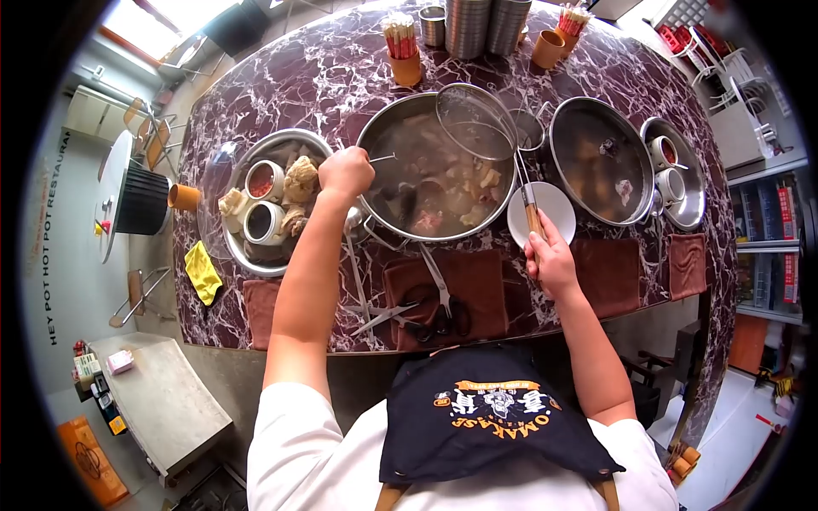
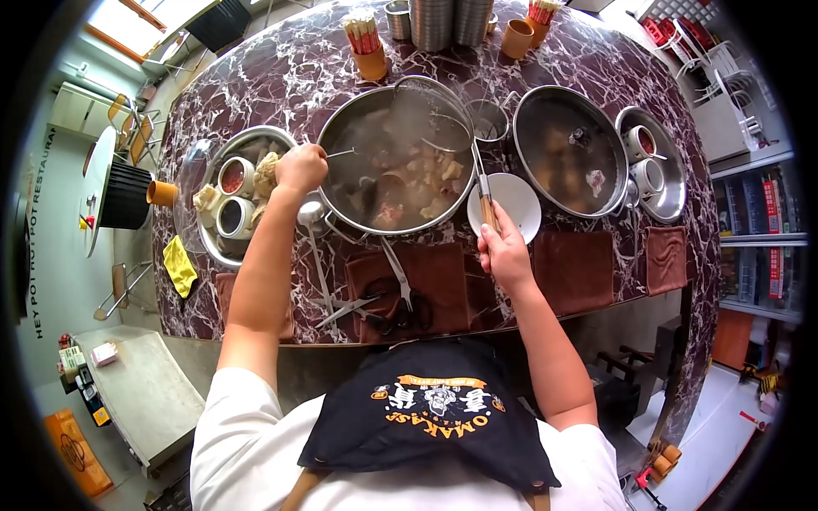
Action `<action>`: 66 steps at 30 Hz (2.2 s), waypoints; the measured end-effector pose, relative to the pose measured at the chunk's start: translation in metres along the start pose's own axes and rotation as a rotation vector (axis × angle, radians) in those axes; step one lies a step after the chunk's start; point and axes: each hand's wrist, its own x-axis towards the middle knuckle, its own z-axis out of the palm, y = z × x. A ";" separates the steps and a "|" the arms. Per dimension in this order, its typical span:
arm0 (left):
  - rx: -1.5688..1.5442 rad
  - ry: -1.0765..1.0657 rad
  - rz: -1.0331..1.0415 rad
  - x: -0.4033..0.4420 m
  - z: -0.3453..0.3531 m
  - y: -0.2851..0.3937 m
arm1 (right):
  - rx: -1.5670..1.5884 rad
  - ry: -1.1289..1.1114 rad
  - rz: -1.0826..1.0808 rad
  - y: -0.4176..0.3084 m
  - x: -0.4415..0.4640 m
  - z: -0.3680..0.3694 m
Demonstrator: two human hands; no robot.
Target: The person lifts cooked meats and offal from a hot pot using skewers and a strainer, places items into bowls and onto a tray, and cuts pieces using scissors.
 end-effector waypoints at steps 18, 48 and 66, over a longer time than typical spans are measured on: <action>-1.003 0.206 -0.238 -0.051 0.098 0.060 | 0.055 -0.037 -0.001 -0.008 0.006 -0.001; -0.918 0.454 -0.188 -0.048 0.054 0.030 | 0.371 -0.190 0.284 -0.016 0.011 -0.001; -1.154 0.344 -0.433 -0.184 0.097 0.003 | 1.088 -0.459 0.283 -0.036 -0.023 -0.071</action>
